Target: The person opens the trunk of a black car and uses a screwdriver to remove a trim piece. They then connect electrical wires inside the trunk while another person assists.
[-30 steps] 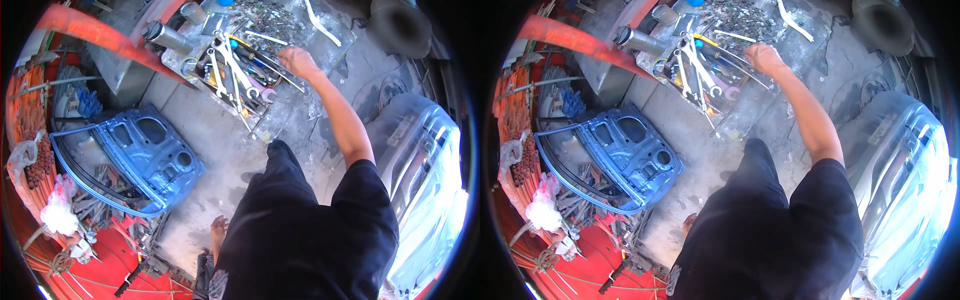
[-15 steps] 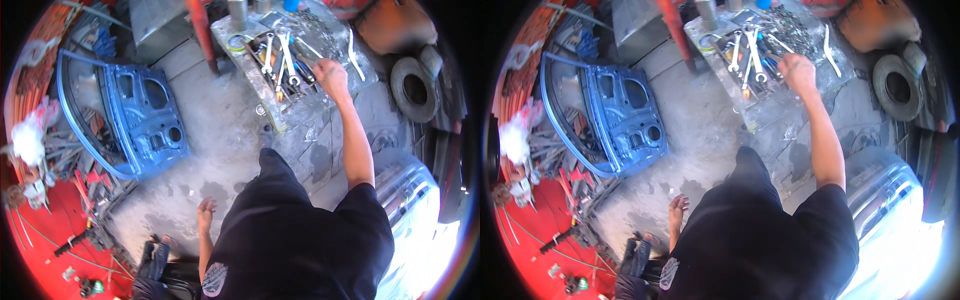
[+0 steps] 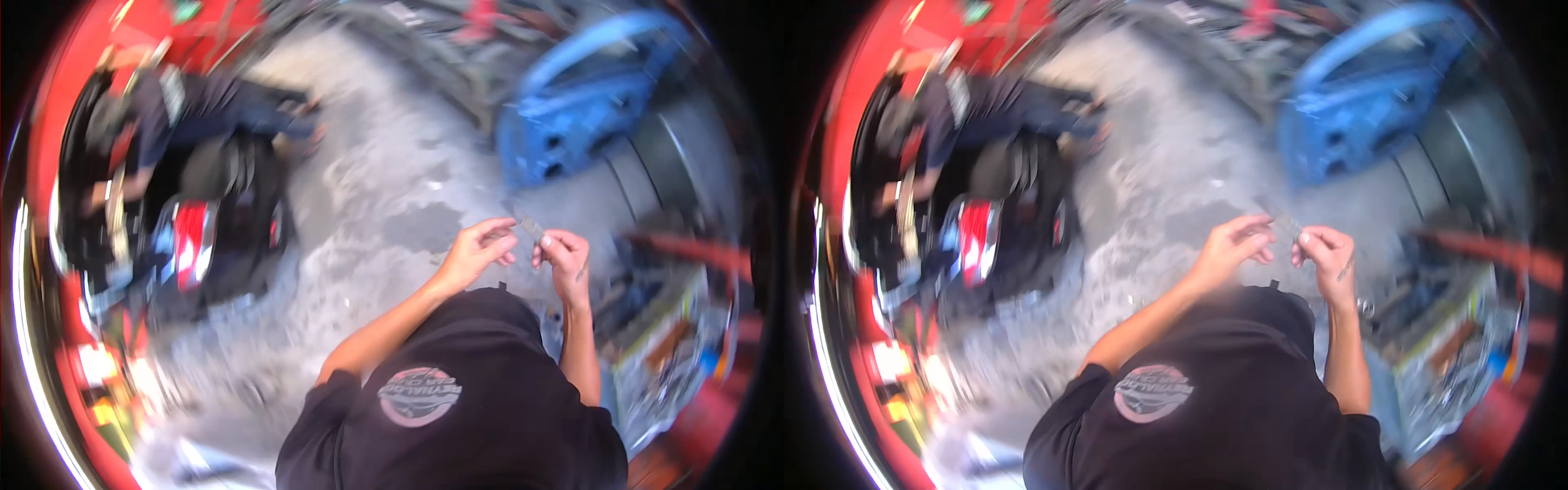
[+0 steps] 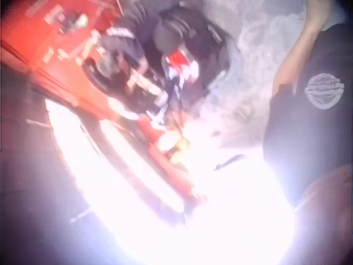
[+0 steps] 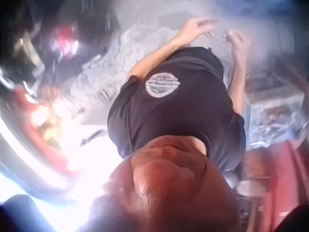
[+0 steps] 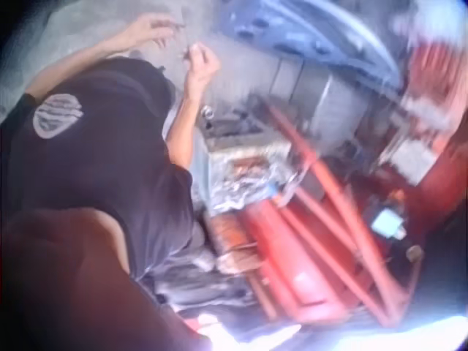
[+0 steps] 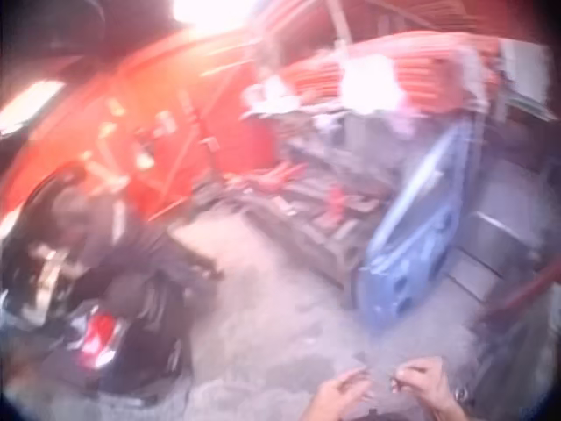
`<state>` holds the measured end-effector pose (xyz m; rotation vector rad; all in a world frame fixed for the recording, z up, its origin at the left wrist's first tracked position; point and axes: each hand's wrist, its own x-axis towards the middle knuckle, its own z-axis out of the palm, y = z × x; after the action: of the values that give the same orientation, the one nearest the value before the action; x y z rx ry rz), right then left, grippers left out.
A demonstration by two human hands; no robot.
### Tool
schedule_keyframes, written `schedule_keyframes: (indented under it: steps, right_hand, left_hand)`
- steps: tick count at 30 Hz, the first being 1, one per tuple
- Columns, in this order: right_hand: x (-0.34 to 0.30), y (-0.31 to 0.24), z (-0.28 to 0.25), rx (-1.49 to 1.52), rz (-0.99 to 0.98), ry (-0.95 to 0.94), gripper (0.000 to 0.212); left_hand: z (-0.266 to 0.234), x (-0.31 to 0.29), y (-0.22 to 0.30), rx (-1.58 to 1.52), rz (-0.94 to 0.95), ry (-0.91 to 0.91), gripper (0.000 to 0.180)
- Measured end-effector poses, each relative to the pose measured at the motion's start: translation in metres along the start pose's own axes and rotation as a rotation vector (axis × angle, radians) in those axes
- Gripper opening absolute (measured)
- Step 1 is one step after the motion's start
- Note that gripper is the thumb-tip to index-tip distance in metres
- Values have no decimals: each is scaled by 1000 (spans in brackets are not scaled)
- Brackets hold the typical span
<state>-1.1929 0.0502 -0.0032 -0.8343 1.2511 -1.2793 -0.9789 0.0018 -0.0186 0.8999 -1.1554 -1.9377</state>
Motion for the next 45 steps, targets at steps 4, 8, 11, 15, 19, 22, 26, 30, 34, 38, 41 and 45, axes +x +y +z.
schedule_keyframes:
  steps: [4,8,11,15,19,22,26,30,34,38,41,45]
  right_hand:
    - [52,19,126,-249,57,-414,24]
    - [89,57,216,-346,83,-658,23]
    - [117,57,289,-435,20,-844,45]
    - [162,89,358,-650,-235,-1056,50]
    - [219,88,440,-693,-250,-1252,48]
    - [267,73,502,-724,-407,-1456,48]
    - [313,71,578,-704,-448,-1619,44]
    - [322,75,645,-397,132,-1623,36]
    - [321,112,694,-92,527,-1509,26]
    - [311,139,732,-177,570,-1449,18]
    - [308,163,778,-213,502,-1458,16]
    - [244,157,864,-134,473,-1314,13]
  left_hand:
    - [-98,-42,33,17,69,440,26]
    - [-176,-70,24,-72,108,641,31]
    - [-225,-72,27,37,112,766,32]
    - [-277,-69,21,133,220,1020,32]
    - [-336,-53,46,50,319,1172,28]
    - [-382,-65,82,184,113,1232,22]
    - [-421,-78,114,83,341,1383,23]
    - [-466,-131,130,27,282,1596,24]
    - [-520,-185,162,136,285,1746,24]
    - [-602,-249,217,243,428,1838,22]
    - [-675,-311,268,371,587,1883,22]
    - [-782,-389,335,346,825,1934,23]
